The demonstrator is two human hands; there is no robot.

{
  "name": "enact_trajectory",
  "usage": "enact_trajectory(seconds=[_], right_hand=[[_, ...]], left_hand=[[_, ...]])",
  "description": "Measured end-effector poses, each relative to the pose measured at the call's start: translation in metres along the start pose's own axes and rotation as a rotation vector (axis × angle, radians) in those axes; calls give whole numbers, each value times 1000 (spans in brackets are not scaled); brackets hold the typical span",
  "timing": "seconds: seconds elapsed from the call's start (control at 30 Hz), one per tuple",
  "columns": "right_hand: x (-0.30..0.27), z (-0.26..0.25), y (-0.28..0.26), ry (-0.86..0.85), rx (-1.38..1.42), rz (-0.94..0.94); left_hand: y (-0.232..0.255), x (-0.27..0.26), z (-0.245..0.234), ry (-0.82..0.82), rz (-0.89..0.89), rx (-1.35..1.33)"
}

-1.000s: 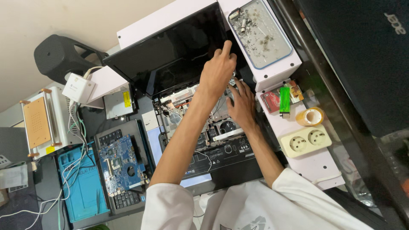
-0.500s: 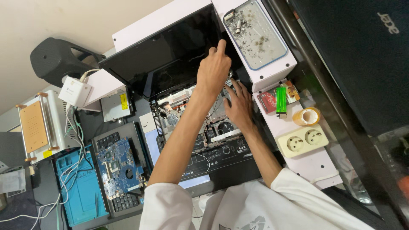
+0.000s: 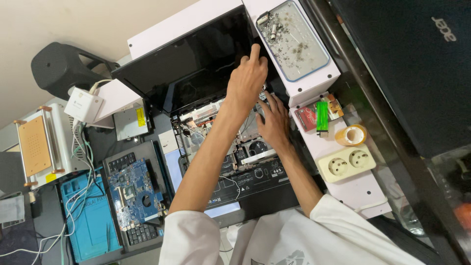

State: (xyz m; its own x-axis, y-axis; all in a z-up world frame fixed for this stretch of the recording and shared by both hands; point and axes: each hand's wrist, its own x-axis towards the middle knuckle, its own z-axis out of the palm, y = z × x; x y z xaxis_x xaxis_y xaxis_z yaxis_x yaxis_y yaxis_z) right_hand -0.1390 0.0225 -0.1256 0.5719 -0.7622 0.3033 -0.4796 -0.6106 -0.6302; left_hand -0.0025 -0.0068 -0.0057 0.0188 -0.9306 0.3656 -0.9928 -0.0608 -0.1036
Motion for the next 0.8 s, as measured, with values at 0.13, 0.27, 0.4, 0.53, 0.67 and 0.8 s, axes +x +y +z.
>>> enact_trajectory(seconds=[0.13, 0.27, 0.4, 0.53, 0.67, 0.8], right_hand=[[0, 0, -1, 10, 2, -2], [-2, 0, -1, 16, 2, 6], [-1, -1, -1, 19, 12, 6], [0, 1, 0, -2, 0, 17], [-1, 2, 2, -9, -15, 20], [-1, 2, 0, -11, -33, 24]], left_hand=[[0, -3, 1, 6, 23, -38], [8, 2, 7, -65, -17, 20], [4, 2, 7, -54, -32, 19], [-3, -2, 3, -38, -28, 14], [-6, -3, -4, -80, -48, 66], [-6, -7, -11, -62, -10, 28]])
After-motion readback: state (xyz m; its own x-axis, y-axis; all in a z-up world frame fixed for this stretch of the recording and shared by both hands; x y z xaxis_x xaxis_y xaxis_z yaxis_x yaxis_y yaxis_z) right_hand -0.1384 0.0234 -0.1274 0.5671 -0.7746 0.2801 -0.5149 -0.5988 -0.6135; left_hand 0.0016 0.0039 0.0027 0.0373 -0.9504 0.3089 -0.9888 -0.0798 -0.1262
